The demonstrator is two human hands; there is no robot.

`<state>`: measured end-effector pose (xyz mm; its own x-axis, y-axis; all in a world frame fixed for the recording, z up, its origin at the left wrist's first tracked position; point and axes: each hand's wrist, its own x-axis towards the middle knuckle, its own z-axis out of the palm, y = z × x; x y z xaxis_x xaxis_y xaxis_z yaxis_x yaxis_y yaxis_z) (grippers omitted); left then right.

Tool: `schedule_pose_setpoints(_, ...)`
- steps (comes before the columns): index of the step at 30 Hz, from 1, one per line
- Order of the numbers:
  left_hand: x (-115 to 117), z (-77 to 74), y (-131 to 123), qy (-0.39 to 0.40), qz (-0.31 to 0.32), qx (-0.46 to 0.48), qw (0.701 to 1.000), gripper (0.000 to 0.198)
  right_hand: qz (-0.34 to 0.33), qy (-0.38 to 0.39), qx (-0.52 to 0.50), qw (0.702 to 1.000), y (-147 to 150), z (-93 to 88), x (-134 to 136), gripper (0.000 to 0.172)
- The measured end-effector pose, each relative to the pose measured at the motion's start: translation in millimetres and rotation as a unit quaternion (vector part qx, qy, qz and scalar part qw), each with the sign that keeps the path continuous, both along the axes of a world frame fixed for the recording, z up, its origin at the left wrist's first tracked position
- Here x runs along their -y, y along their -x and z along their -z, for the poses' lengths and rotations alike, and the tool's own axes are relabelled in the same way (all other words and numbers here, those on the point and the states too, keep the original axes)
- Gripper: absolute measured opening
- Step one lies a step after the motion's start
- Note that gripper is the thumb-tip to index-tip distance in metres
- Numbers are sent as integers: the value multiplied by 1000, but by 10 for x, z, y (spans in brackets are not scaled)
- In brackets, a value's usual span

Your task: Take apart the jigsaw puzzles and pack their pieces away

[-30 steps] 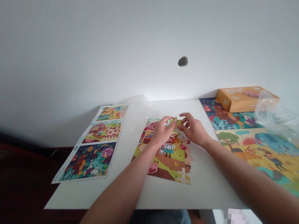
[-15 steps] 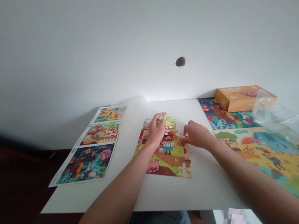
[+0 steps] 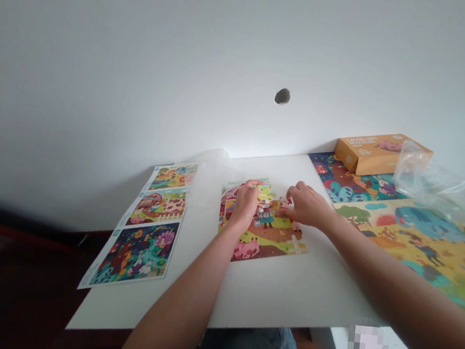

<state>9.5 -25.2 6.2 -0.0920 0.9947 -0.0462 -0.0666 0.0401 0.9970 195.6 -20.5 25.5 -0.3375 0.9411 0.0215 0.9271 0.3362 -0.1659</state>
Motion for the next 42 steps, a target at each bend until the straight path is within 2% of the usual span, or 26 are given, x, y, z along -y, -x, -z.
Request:
schedule_pose_setpoints(5,-22,61,18,-45,-4,-85,995,27,2,12,-50,999,10,29,-30,50)
schedule_pose_setpoints(8,-27,77,24,-33,-2,-83,996,28,-11,43,-114,993,60,49,-29,38)
schedule_pose_setpoints(10,-30,80,22,-27,-7,-76,997,28,-17,53,-139,989,84,55,-16,37)
schedule_pose_setpoints(14,-26,71,13,-37,-4,-79,996,26,7,8,-79,997,60,47,6,47)
schedule_pose_setpoints(19,-5,50,12,-34,11,-81,996,27,22,22,-35,999,-2,62,-23,52)
schedule_pose_setpoints(25,6,22,4,-16,17,-57,998,27,8,26,-88,996,-8,64,-72,36)
schedule_pose_setpoints(28,5,14,-2,-7,15,-46,999,27,23,40,-117,992,-22,41,-77,38)
schedule_pose_setpoints(30,4,17,-2,-3,15,-42,999,27,21,59,-116,991,-27,24,-74,39)
schedule_pose_setpoints(34,-5,46,5,6,16,-59,998,28,7,88,-99,991,-23,0,-56,28)
schedule_pose_setpoints(42,-19,74,-2,-9,16,-74,997,28,4,62,-260,964,24,-12,11,13)
